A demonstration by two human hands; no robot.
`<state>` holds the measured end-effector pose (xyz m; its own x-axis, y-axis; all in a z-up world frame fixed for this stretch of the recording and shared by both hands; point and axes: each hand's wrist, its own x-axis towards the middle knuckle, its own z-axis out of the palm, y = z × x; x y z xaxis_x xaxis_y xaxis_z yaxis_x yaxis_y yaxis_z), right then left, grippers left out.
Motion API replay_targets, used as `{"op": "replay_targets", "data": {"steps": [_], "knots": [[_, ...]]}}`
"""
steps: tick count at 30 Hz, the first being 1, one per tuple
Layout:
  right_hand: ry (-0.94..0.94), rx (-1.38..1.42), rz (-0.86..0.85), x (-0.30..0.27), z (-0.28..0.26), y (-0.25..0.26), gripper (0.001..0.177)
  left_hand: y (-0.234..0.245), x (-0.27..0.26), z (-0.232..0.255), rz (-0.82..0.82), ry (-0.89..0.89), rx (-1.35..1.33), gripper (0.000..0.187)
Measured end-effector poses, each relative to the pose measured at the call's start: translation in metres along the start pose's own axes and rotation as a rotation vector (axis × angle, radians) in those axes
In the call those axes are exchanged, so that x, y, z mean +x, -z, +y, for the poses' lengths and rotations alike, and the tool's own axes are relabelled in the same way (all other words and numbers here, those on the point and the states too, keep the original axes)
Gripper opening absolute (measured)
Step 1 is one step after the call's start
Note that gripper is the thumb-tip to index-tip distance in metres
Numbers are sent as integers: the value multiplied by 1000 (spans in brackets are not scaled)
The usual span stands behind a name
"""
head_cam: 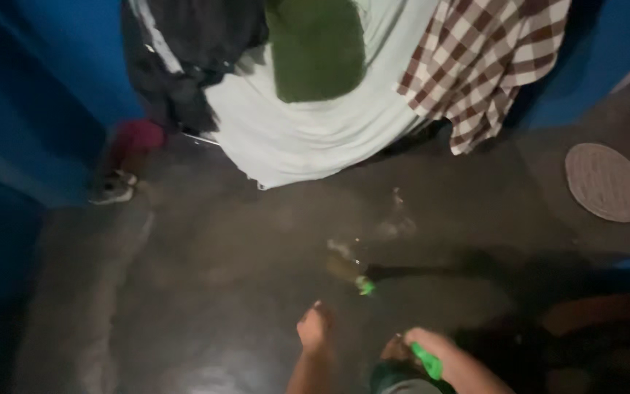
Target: The person sweeps a concrete floor using a broom with a green handle. They move around a room containing chairs and a bed, sweeping debris into a pile.
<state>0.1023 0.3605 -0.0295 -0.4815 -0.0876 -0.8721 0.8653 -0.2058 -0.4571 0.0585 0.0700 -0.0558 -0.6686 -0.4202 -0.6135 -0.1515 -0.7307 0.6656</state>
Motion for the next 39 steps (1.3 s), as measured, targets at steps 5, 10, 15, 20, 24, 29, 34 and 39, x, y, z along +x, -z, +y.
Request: {"op": "replay_targets", "data": {"steps": [5,10,15,20,24,29,34,39], "knots": [[50,25,164,-34,-3,3,6,9,-12,9,87,104,318,23],[170,-26,199,-82,-24,-5,14,-28,-45,12,-54,112,119,20],[109,-236,193,-100,-21,-6,21,-68,-101,29,-16,162,385,26],[192,-272,-11,-128,-2,51,57,-94,-127,17,-59,178,291,22],[602,-382,-344,-183,13,108,87,-120,-146,1,-24,203,315,23],[48,-354,337,-130,-45,136,73,-137,-142,-58,-82,197,57,23],[47,-334,291,-59,-84,170,16,-156,-135,-91,-30,122,97,19],[145,-205,168,-72,-122,166,9,-171,-156,-90,91,171,187,22]]}}
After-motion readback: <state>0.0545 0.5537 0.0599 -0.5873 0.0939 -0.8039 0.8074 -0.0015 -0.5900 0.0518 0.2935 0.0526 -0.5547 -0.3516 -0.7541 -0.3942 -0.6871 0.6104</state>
